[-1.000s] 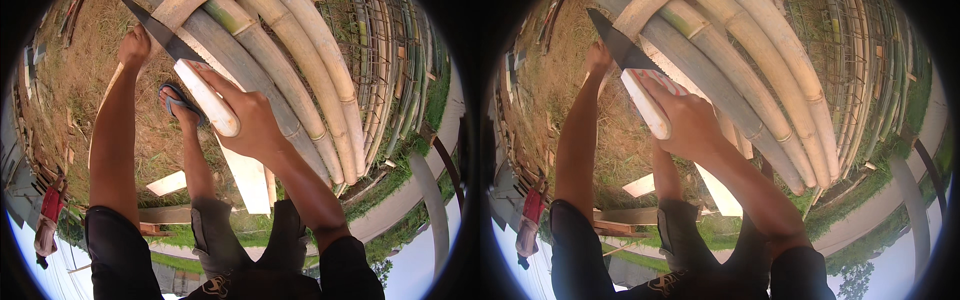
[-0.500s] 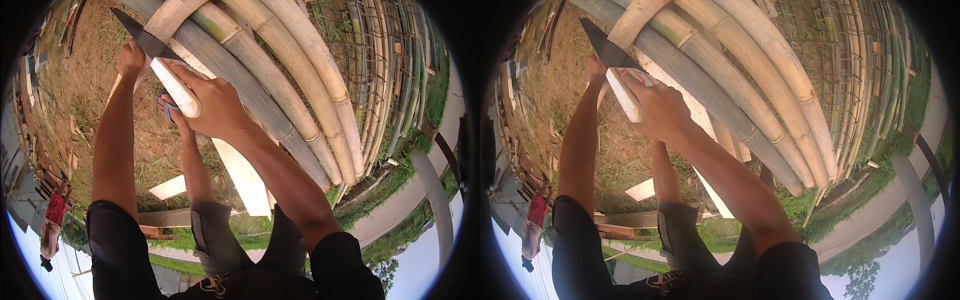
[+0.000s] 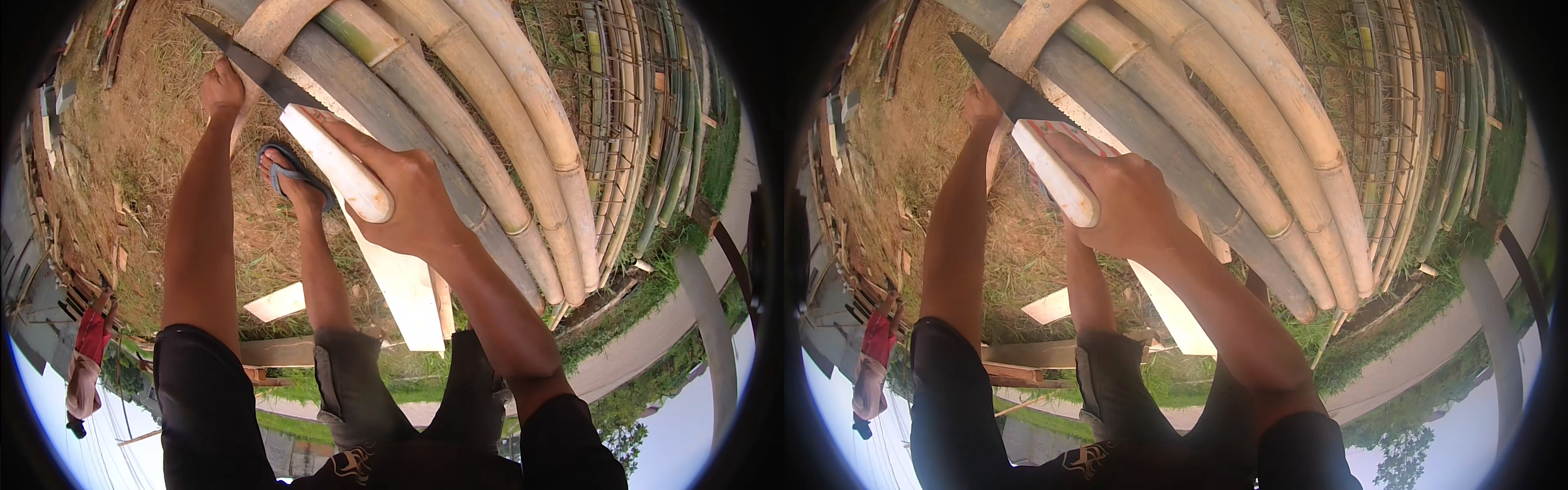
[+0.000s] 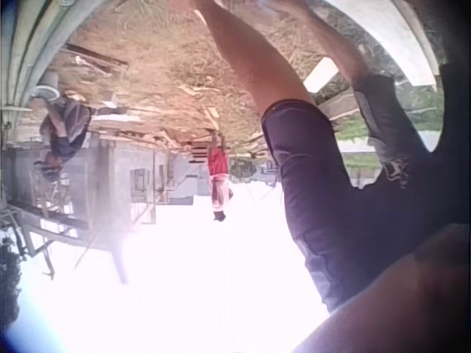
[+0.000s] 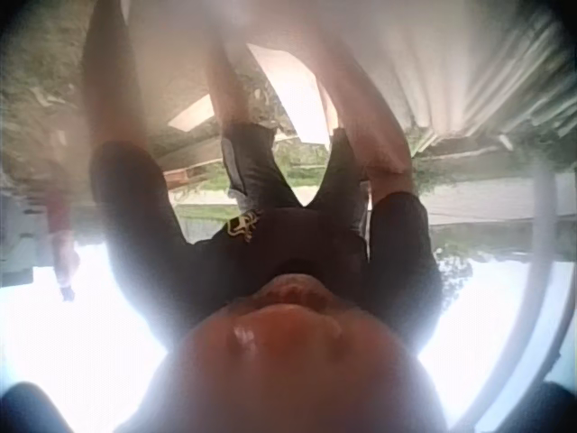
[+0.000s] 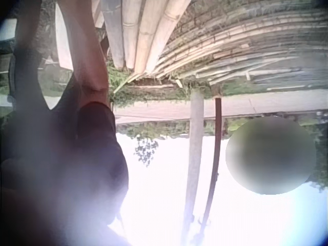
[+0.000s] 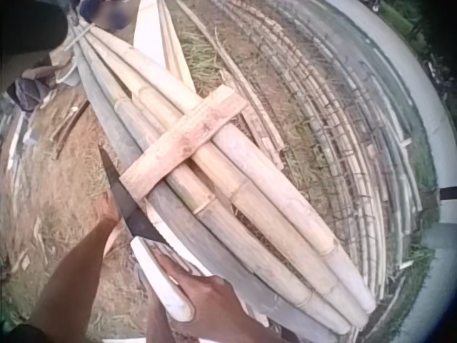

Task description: The person uses a hammer to drive nails into bamboo poles and a wooden crosspiece, then saws the crosspiece to length. They continue hammering nails to secure the bamboo assembly on the ground.

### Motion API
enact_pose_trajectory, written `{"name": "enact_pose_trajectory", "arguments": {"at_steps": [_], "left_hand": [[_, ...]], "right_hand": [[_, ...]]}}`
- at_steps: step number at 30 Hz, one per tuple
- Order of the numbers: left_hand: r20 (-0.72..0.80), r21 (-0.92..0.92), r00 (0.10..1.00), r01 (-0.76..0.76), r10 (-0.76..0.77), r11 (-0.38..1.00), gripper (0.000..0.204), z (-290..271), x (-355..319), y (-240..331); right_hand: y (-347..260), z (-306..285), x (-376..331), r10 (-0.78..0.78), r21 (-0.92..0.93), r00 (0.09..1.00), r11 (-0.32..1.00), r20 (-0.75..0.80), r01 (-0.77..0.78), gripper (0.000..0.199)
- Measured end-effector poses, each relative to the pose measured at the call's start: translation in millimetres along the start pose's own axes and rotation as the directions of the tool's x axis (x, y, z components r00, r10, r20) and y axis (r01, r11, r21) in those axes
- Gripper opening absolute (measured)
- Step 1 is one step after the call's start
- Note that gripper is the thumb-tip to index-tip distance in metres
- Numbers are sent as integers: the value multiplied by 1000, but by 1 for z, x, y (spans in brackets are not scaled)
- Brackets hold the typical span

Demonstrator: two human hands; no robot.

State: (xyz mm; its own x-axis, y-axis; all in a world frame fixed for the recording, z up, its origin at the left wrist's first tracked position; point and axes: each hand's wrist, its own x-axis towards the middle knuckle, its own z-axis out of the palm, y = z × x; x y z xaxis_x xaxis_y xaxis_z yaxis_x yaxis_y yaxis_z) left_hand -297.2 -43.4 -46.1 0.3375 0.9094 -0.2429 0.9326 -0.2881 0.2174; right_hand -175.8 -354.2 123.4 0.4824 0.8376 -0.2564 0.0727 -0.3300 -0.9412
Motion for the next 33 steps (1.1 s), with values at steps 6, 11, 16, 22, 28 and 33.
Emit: {"name": "enact_pose_trajectory", "arguments": {"at_steps": [6, 11, 16, 22, 28, 33], "left_hand": [[0, -37, 1000, 18, -18, 999, 69, 6, 12, 12], [53, -88, 997, -48, 53, 995, 71, 18, 29, -17], [33, -134, 998, 52, -48, 990, 72, -2, 13, 15], [-16, -48, 999, 28, -29, 998, 72, -6, 12, 7], [-239, -213, 969, -117, 64, 970, 63, -24, -17, 5], [-281, -141, 958, 9, -48, 990, 57, -38, -48, -47]], "right_hand": [[-23, -61, -145, 188, -32, 981, 982, 50, -186, 58], [-25, -40, -97, 83, -163, 989, 985, 121, -63, 63], [-24, -22, -54, 73, -31, 994, 997, 78, -71, 71], [-33, -67, -162, 21, -147, 999, 989, 40, -15, 58], [-4, -36, -58, -44, -80, 998, 996, 34, 47, 64], [26, 18, 43, -119, -176, 993, 978, -23, 113, 79]]}}
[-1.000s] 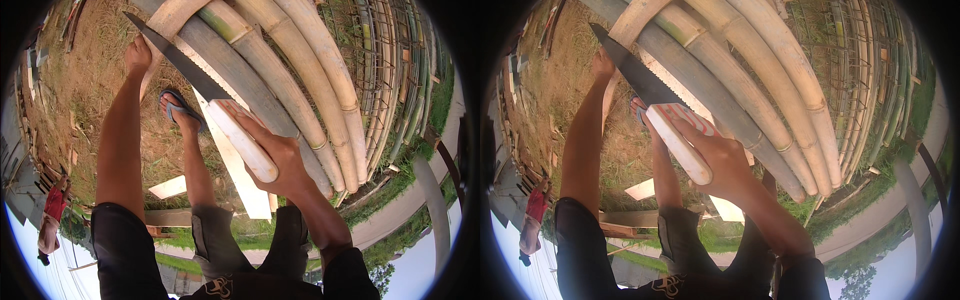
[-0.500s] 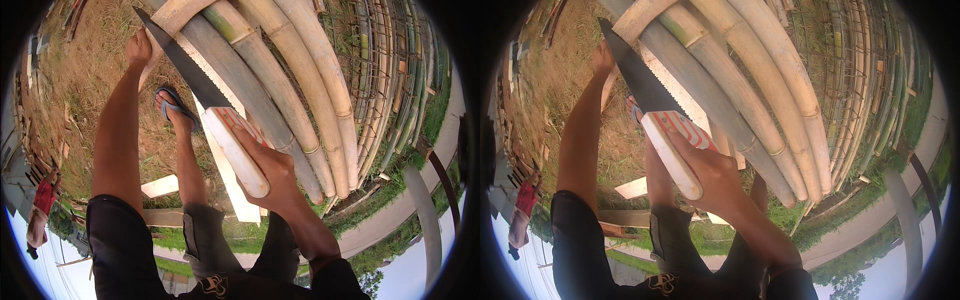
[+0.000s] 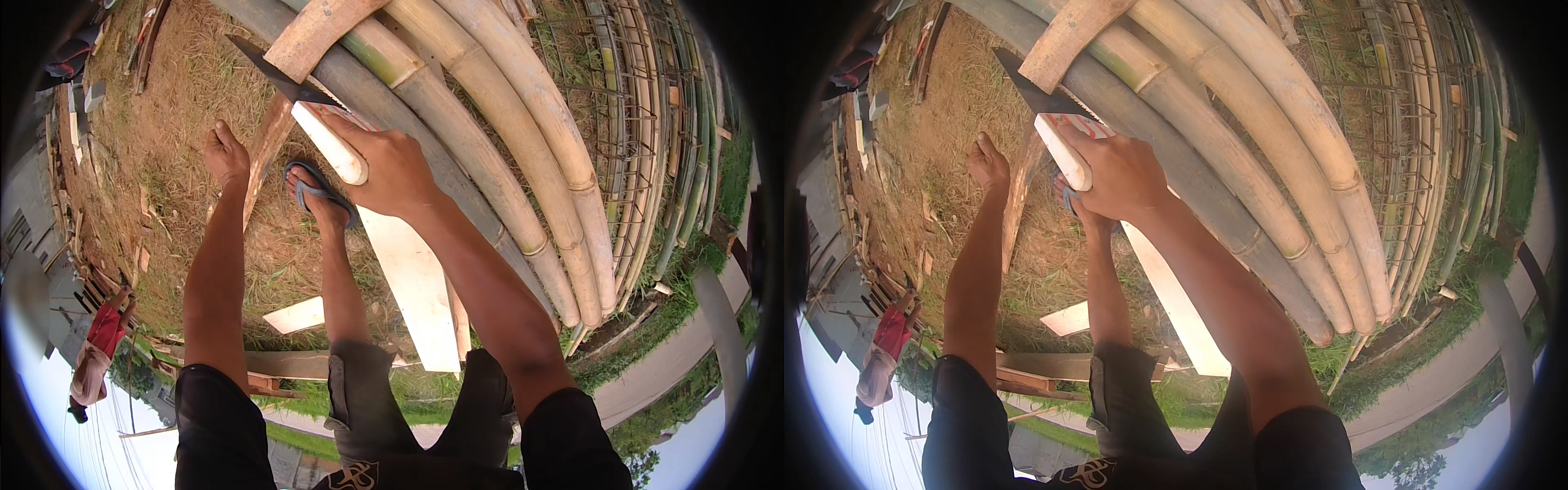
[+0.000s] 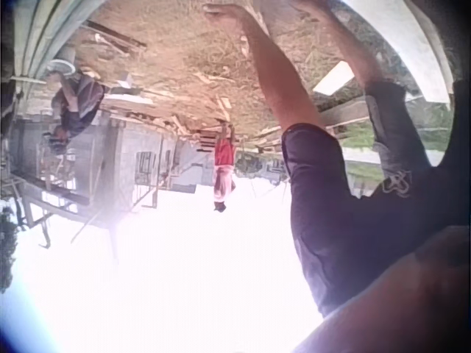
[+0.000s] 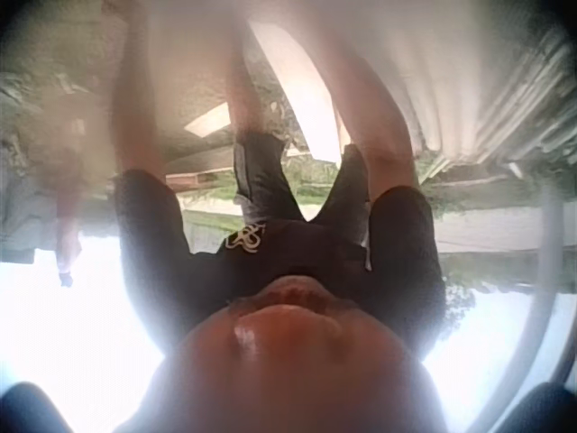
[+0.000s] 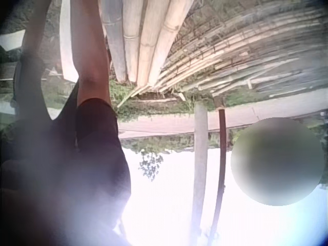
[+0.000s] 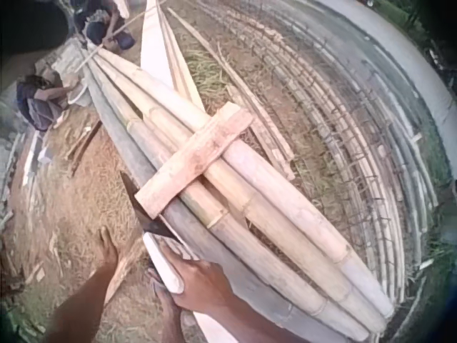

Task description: The person uses a hammer to drive nails into bamboo poles and a wooden crosspiece, then saws the crosspiece to length. They continue hammering nails to secure the bamboo assembly on the ground.

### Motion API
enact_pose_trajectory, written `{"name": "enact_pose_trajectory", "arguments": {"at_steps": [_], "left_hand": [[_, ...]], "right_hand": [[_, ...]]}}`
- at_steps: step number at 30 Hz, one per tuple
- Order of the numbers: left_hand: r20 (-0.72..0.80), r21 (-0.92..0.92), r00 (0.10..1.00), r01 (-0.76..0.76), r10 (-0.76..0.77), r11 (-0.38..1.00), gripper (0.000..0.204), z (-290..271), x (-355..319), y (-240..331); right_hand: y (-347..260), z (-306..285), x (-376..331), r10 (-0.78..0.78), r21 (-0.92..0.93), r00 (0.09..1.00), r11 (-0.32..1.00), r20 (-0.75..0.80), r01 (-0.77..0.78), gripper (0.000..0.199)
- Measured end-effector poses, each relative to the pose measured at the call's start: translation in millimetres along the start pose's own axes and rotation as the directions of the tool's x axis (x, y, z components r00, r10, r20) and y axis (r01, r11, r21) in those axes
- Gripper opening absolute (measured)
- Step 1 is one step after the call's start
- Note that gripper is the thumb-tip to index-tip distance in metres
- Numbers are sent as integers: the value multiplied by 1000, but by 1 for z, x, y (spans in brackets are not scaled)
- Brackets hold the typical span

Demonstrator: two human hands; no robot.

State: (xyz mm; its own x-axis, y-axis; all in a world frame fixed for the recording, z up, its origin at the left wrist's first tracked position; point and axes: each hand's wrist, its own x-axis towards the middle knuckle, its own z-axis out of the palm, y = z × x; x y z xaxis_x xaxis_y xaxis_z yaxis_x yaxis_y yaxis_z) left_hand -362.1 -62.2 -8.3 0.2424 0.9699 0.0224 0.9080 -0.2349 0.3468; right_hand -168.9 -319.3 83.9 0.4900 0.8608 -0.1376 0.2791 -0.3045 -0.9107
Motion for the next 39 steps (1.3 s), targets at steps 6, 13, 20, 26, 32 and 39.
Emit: {"name": "enact_pose_trajectory", "arguments": {"at_steps": [6, 13, 20, 26, 32, 39], "left_hand": [[329, 188, 944, -93, 26, 978, 56, -9, -31, -81], [583, 331, 810, -166, -63, 929, 111, 4, -31, -96], [619, 376, 780, -190, -93, 907, 102, 13, -56, -92], [615, 425, 787, -274, -52, 863, 88, -8, -62, -76], [634, 296, 772, -188, -45, 937, 84, -107, -106, -99], [613, 206, 781, -15, -117, 978, 94, -267, -161, -121]], "right_hand": [[3, -9, -52, -281, -76, 959, 956, 41, 283, 77], [26, -30, -91, -459, -428, 842, 726, 283, 539, 52], [51, -12, -95, -117, -622, 748, 481, 654, 618, 65], [51, -16, -97, -152, -605, 739, 479, 656, 636, 70], [-17, -52, -123, -158, -485, 627, 501, 763, 717, 60], [-142, -75, -122, -295, -272, 530, 608, 795, 746, 61]]}}
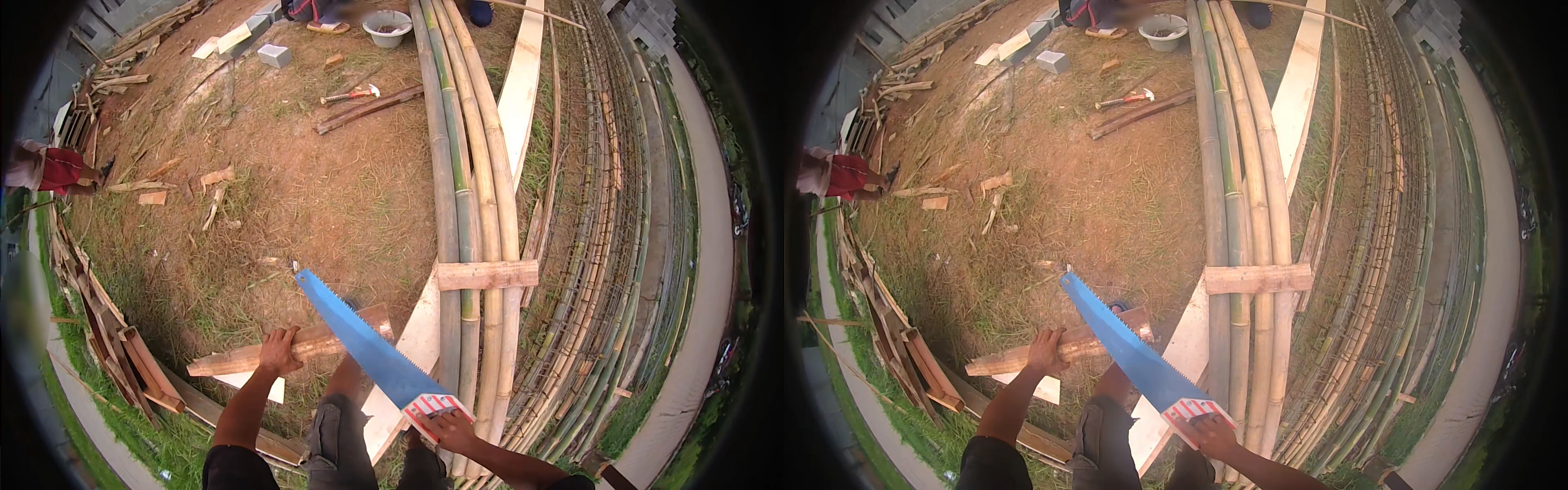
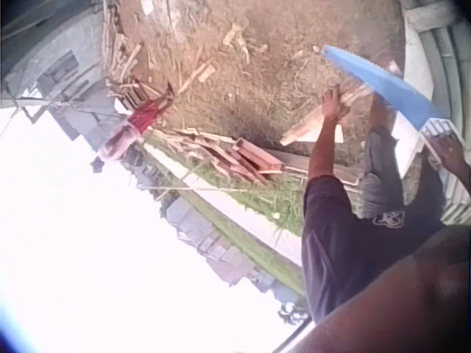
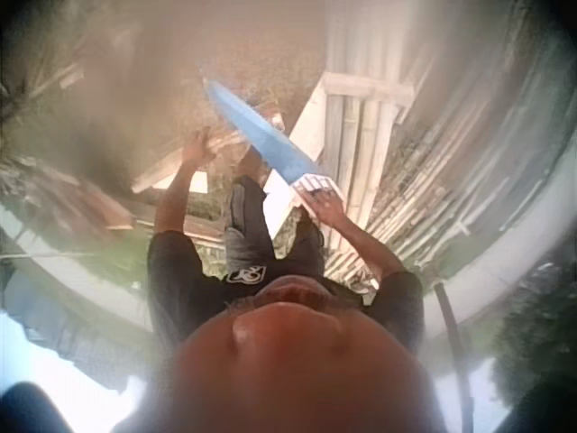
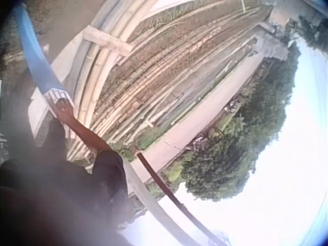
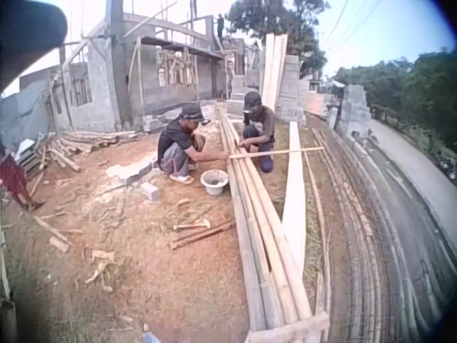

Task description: The person uses a hammer to drive nails into bamboo poles and a wooden crosspiece, then saws the crosspiece to length. They continue hammering nails to secure the bamboo assembly on the ground.

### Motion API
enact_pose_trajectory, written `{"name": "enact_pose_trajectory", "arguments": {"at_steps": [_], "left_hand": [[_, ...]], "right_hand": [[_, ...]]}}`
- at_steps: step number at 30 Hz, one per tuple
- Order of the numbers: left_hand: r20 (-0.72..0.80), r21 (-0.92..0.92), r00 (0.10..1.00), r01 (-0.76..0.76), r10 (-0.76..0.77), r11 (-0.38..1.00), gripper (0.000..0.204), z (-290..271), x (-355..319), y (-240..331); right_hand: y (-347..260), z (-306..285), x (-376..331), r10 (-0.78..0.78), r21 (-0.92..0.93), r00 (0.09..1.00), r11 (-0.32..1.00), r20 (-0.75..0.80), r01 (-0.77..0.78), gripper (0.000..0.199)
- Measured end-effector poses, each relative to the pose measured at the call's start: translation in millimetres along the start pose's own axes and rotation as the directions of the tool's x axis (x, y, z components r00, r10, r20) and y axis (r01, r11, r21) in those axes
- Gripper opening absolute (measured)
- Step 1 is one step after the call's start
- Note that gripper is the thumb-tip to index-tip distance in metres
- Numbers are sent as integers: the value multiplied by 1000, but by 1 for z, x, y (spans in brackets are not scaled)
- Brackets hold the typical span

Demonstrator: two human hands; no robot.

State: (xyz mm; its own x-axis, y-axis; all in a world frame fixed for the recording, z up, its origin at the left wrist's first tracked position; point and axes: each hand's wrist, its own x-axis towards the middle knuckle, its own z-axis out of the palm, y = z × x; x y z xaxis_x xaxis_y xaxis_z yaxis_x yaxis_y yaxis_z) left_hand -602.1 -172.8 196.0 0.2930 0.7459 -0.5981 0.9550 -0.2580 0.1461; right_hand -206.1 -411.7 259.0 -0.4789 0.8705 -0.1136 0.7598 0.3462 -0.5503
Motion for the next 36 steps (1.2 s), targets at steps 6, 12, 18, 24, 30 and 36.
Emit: {"name": "enact_pose_trajectory", "arguments": {"at_steps": [6, 12, 18, 24, 30, 36], "left_hand": [[332, -127, 933, 194, -142, 973, 103, -76, -43, -36], [309, -302, 922, 325, -231, 896, 113, -196, -62, -50], [96, -629, 946, 300, -311, 718, 105, -298, -33, -89], [-115, -807, 938, 103, -326, 581, 92, -352, 55, -123], [-351, -788, 887, -108, -299, 607, 88, -466, 114, -99], [-450, -613, 847, -61, -284, 788, 101, -566, 175, -105]], "right_hand": [[-53, -121, 92, 127, 183, 988, 977, -84, -110, 61], [-99, -244, 180, 356, 263, 912, 917, -204, -299, 66], [-90, -348, 232, 689, 376, 562, 722, -457, -580, 63], [-22, -345, 216, 904, 501, 180, 371, -389, -782, 57], [38, -288, 169, 890, 355, -389, -453, 240, -818, 46], [62, -320, 248, 766, 611, -573, -610, 291, -505, 37]]}}
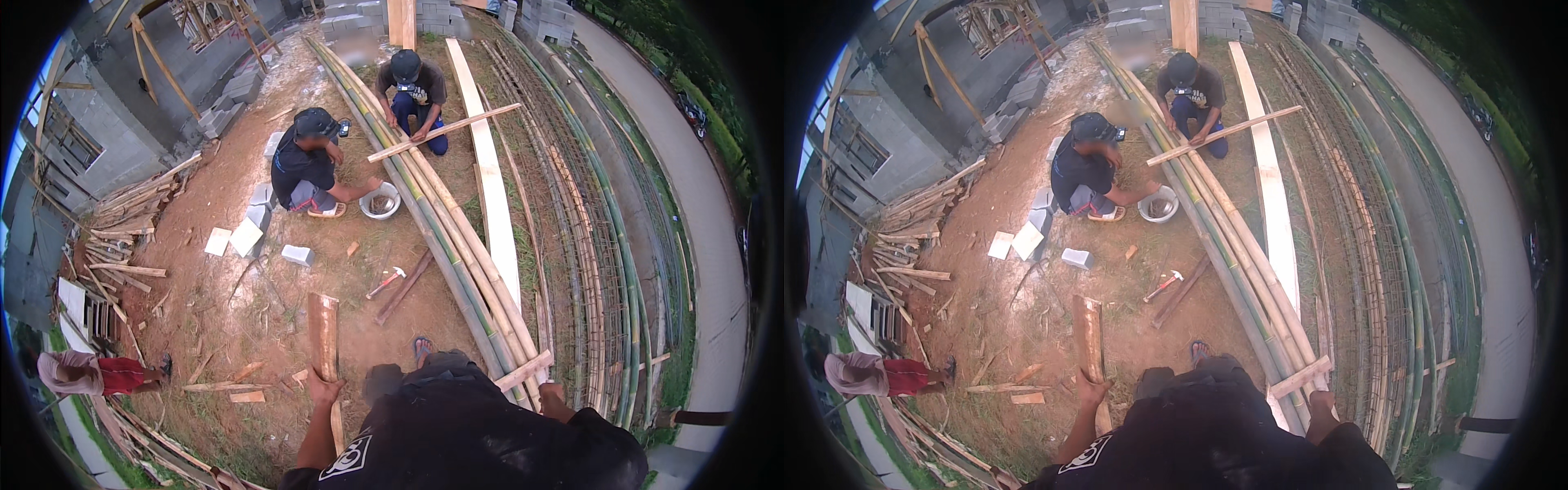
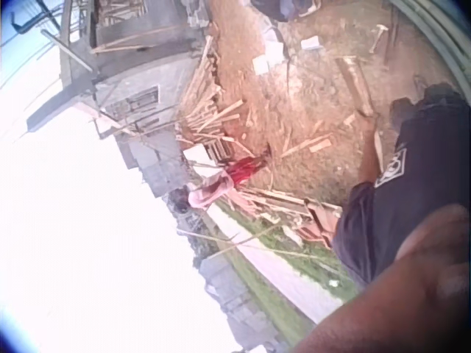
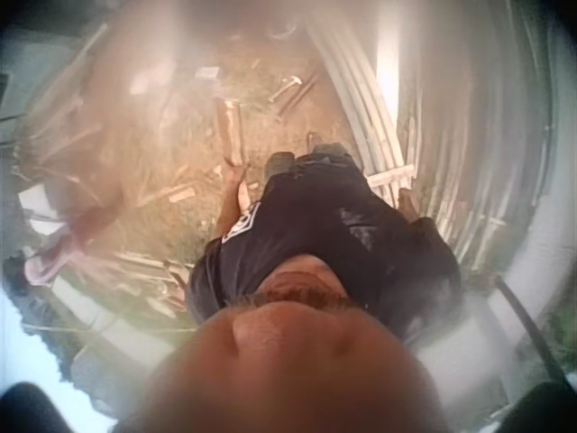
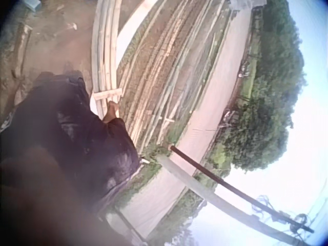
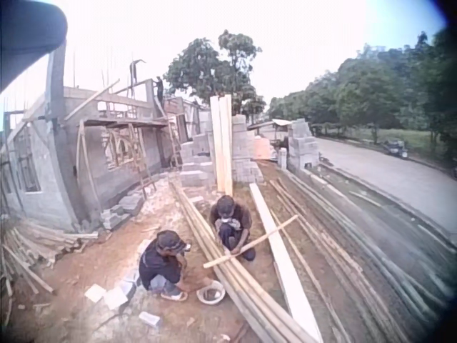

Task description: The person uses a hammer to drive nails into bamboo poles and a wooden crosspiece, then saws the crosspiece to length. They continue hammering nails to secure the bamboo assembly on the ground.

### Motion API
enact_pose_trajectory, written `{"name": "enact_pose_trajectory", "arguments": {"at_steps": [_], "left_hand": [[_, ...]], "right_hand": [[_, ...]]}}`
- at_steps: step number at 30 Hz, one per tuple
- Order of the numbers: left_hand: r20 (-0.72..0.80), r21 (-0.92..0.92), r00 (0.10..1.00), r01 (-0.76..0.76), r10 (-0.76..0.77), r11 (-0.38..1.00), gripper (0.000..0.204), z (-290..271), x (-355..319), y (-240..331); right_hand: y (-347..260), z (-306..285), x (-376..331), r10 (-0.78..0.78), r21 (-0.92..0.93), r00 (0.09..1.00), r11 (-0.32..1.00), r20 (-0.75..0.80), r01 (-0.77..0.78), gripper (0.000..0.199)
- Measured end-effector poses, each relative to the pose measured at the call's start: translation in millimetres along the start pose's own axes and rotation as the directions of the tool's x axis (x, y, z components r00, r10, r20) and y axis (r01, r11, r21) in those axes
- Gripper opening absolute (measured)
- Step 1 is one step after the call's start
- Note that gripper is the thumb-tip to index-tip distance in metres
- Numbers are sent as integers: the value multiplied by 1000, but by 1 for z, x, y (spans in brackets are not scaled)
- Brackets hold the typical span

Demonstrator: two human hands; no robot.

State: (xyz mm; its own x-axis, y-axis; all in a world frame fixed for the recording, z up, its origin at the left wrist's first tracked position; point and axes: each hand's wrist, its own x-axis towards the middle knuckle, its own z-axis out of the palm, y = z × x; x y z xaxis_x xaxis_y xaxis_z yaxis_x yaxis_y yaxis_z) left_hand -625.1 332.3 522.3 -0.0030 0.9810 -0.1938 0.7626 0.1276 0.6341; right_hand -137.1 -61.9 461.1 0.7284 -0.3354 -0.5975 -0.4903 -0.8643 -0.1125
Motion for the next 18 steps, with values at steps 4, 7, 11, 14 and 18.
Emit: {"name": "enact_pose_trajectory", "arguments": {"at_steps": [4, 7, 11, 14, 18], "left_hand": [[17, 164, 999, -49, 47, 985, 104, 0, 67, 0], [237, 84, 972, -19, -1, 996, 103, -8, 115, 42], [271, 201, 959, 27, -82, 979, 103, -28, 192, 35], [227, 184, 964, 94, -136, 978, 102, -46, 254, 27], [130, 159, 980, 131, -152, 979, 101, -92, 326, -2]], "right_hand": [[-134, -15, -93, -241, 229, 970, 943, -38, 243, 27], [-148, 20, -37, -312, 190, 942, 924, -126, 332, 41], [-209, 15, -133, -483, 258, 876, 845, -6, 468, 38], [-225, 63, -171, -672, 101, 740, 736, -15, 670, 41], [-278, 130, -249, -760, -16, 643, 644, 101, 764, 40]]}}
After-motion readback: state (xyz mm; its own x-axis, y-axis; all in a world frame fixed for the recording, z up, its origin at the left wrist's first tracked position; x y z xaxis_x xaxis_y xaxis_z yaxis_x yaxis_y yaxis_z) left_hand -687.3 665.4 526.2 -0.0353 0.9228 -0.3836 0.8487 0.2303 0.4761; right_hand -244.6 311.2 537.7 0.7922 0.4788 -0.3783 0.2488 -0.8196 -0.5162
